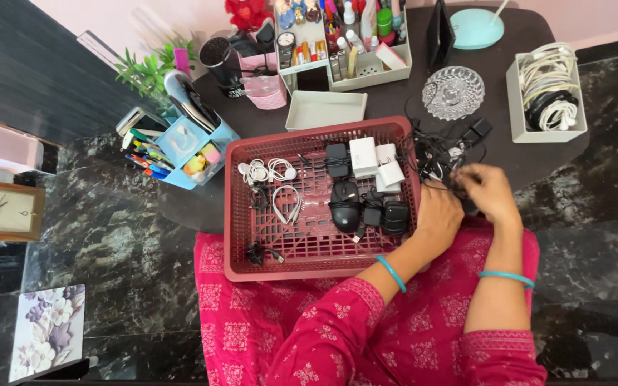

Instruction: The person sorts and organizes various electronic accessories, including chargers, cables, and earphones, from a red basket onto a desk. They handle items one at a time, untangling cables and placing them into separate containers or back into the basket.

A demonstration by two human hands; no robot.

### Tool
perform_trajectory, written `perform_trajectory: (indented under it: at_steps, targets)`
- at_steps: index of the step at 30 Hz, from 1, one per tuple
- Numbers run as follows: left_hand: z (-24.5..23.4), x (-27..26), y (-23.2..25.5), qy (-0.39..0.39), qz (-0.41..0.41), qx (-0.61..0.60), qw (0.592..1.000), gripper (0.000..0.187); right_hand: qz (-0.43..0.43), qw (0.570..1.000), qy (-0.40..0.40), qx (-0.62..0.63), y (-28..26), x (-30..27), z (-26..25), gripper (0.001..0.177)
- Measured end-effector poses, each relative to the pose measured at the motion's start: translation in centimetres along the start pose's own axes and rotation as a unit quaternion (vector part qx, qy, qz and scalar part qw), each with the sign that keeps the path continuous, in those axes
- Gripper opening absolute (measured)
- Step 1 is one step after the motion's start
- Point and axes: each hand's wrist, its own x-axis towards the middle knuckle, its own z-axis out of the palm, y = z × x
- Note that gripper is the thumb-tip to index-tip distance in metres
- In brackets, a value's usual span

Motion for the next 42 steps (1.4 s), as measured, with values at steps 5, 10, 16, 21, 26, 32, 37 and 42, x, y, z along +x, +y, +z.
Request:
perform_trajectory:
  at_steps: [5,10,16,21,26,32,37,42]
  targets:
    - [0.2,0.7,-0.6,0.004,-0.003,-0.05,0.999,0.029,-0.028,0.941,0.147,0.302,-1.2,0.5,-2.3,0.015]
    - [1.3,1.1,-0.4,0.036,-0.019,-0.031,0.999,0.036,-0.036,0.859,0.258,0.442,0.8,0.9,-4.2,0.006]
    - [3.8,2.4,-0.3,-0.012,-0.009,-0.02,1.0,0.025,-0.04,0.763,0.242,0.598,5.3,3.3,-4.3,0.011]
    - [3.0,2.9,-1.8,-0.012,0.008,-0.188,0.982,0.029,0.034,0.867,0.241,0.434,4.8,3.0,-4.1,0.037]
    - [0.7,3.1,-5.7,0.077,-0.007,-0.496,0.865,0.034,0.067,0.943,0.24,0.22,3.3,1.5,-3.6,0.046]
    - [-2.0,5.6,-9.0,0.049,-0.118,-0.802,0.584,0.038,-0.043,0.89,0.372,0.261,1.6,0.2,-3.9,0.031]
    - [-4.0,5.9,-9.9,0.035,-0.149,-0.836,0.526,0.036,-0.189,0.901,0.27,0.283,-3.5,-2.6,-0.9,0.016]
    - [-3.9,5.5,-9.0,0.018,-0.197,-0.87,0.451,0.036,-0.222,0.952,0.072,0.197,-8.6,-4.4,3.4,0.036]
